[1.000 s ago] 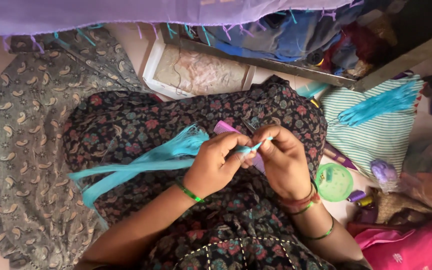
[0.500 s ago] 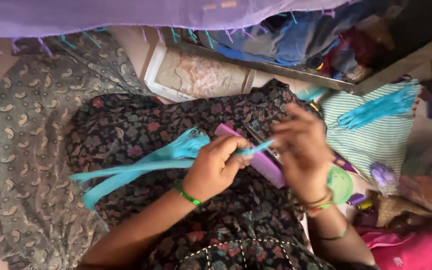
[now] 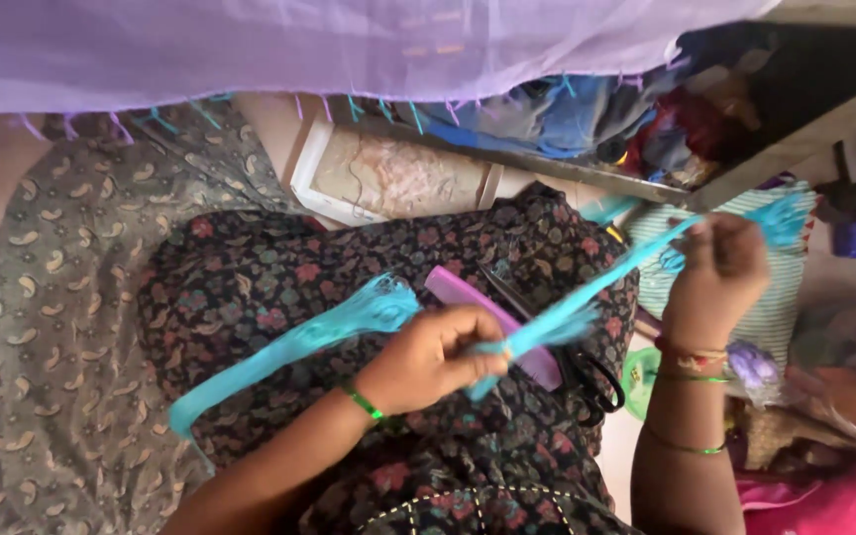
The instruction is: The recorder uses scissors and a comb to cut and prepare blue ribbon strands to make tassels or fringe.
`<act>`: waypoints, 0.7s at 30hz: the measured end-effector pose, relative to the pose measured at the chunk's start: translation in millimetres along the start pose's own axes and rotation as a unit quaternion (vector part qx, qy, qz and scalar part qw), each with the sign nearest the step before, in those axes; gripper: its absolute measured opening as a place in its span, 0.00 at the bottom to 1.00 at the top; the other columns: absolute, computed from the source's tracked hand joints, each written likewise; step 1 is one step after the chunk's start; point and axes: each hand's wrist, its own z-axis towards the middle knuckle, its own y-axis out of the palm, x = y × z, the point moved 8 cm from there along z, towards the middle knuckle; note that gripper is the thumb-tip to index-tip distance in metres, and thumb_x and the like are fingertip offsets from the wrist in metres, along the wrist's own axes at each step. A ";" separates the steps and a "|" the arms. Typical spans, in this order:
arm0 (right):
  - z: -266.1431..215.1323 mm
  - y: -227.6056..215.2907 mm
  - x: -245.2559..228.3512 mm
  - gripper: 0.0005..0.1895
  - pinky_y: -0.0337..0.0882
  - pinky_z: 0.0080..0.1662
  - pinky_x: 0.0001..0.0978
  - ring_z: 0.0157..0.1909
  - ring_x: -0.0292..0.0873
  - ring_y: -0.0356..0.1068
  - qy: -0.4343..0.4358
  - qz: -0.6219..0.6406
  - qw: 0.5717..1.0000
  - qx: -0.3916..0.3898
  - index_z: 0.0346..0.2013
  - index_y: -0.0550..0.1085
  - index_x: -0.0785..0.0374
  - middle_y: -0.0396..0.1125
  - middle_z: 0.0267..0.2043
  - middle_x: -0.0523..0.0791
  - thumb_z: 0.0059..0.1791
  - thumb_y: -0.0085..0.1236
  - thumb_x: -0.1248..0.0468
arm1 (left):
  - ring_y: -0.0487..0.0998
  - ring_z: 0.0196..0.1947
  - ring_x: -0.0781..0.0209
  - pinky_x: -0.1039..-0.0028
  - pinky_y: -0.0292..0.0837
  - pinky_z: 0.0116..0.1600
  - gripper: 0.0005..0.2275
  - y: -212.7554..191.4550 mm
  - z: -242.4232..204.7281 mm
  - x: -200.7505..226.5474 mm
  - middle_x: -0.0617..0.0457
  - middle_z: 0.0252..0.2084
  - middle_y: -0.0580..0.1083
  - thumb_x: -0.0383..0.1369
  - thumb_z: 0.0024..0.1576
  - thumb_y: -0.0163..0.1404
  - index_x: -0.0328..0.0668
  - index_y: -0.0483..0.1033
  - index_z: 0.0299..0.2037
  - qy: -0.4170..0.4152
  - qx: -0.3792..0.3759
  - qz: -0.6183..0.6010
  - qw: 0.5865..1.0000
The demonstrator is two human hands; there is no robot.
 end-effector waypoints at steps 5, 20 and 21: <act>-39.2 55.8 17.5 0.06 0.70 0.43 0.30 0.38 0.37 0.70 -0.018 -0.214 0.965 -0.151 0.44 0.77 0.68 0.73 0.35 0.44 0.55 0.54 0.69 | 0.71 0.51 0.65 0.72 0.72 0.52 0.07 -1.8 -4.5 82.7 0.54 0.57 0.70 0.32 0.64 0.52 0.36 0.76 0.38 0.127 -0.074 -0.107 0.983; -100.4 161.2 -134.9 0.08 0.70 0.36 0.31 0.31 0.41 0.73 -0.087 -0.145 0.922 -0.349 0.36 0.80 0.64 0.74 0.31 0.47 0.45 0.64 0.65 | 0.80 0.46 0.66 0.74 0.75 0.54 0.09 -56.9 -10.1 58.1 0.52 0.43 0.82 0.33 0.62 0.55 0.33 0.81 0.43 0.116 0.202 -0.011 0.972; -105.4 161.5 -131.2 0.08 0.70 0.36 0.31 0.31 0.41 0.73 -0.088 -0.145 0.922 -0.349 0.36 0.80 0.64 0.74 0.31 0.47 0.45 0.64 0.65 | 0.80 0.46 0.66 0.74 0.75 0.54 0.09 -52.3 -6.8 49.7 0.52 0.43 0.82 0.33 0.62 0.55 0.33 0.81 0.43 0.116 0.202 -0.011 0.972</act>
